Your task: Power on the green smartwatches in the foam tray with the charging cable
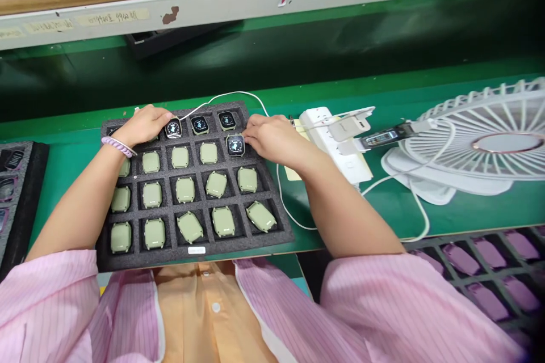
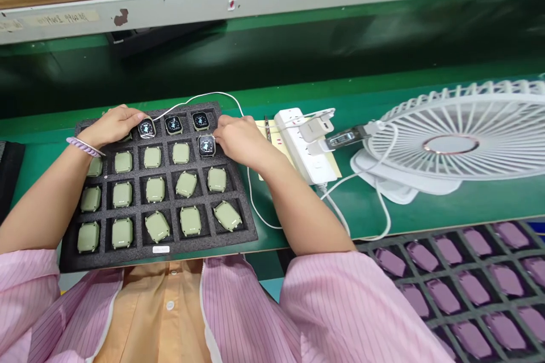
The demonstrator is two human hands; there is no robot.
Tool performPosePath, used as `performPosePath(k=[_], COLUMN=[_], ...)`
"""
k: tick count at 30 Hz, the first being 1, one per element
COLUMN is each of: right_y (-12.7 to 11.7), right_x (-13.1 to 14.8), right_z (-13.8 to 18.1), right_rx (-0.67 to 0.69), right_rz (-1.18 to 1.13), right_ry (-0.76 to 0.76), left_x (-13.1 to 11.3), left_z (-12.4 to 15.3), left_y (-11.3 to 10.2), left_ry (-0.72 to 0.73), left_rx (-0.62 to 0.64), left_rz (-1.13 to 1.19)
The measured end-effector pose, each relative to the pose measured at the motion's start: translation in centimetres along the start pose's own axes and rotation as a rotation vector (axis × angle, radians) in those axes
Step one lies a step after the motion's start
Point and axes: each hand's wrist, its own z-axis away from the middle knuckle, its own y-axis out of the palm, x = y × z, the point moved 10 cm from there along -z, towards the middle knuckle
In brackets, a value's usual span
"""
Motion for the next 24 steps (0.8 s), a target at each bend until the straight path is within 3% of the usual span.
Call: performPosePath(k=[9, 15, 24], right_y=[0.5, 0.3, 0.1], right_x=[-1.6, -1.8, -1.9], right_z=[-0.1, -0.1, 0.4], right_rx=[-0.155, -0.238, -0.21], right_rz=[-0.108, -0.126, -0.088], right_ry=[-0.042, -0.08, -0.009], left_x=[0.1, -0.5, -0.3], left_z=[0.8, 1.5, 1.2], left_y=[0.9, 0.7, 0.9], left_ry=[-0.026, -0.048, -0.07], left_rx=[-0.112, -0.122, -0.091], left_rz=[0.17, 0.098, 0.011])
